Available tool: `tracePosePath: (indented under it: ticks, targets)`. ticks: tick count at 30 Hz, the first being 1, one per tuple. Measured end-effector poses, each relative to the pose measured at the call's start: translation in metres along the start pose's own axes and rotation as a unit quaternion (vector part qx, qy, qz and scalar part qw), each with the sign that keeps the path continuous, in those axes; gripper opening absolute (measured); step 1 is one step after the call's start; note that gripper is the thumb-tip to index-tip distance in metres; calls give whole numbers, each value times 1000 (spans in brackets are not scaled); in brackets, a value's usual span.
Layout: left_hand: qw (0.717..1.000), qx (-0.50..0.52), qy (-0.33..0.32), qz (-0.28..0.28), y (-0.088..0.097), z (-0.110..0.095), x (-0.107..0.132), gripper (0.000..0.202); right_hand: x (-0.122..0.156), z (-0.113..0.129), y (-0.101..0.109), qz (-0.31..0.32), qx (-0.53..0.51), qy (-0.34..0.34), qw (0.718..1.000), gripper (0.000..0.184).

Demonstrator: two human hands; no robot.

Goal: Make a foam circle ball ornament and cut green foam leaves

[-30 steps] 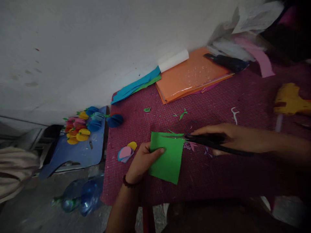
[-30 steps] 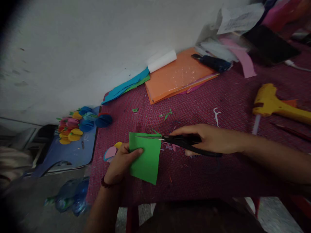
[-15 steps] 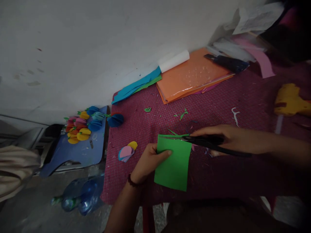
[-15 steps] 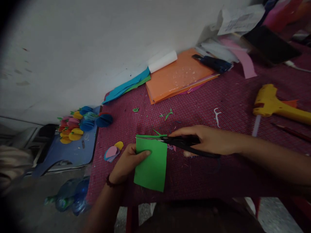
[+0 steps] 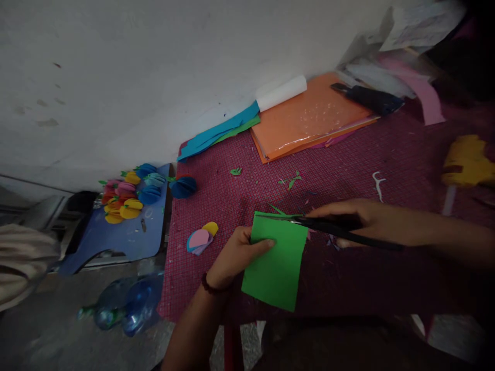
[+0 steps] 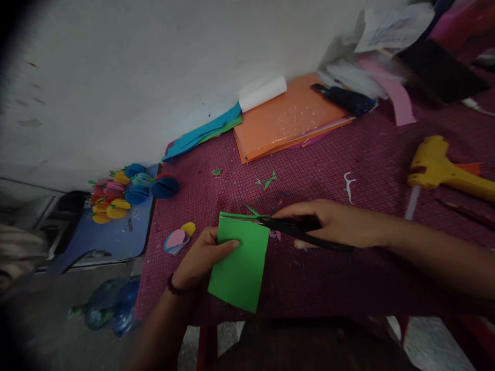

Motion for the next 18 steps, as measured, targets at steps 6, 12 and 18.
tracePosePath:
  ticks: [6, 12, 18]
  targets:
    - [1000, -2, 3, -5, 1, -1, 0, 34, 1, -1, -2, -20, -13, -1, 1000, 55]
    - [1000, 11, 16, 13, 2, 1, 0, 35, 0, 0, -2, -18, -19, 22, 999, 56]
    - [1000, 19, 20, 11, 3, 0, 1, 35, 2, -2, 3, 21, -11, 28, 999, 57]
Point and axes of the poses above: each hand's wrist, its own x-axis away from the middle knuckle, its own y-axis out of the back of the hand, z = x × y, the point moved 3 cm from there along -x, towards the middle knuckle, and after that the axes turned 2 degrees about -z, right-handed, at the moved point
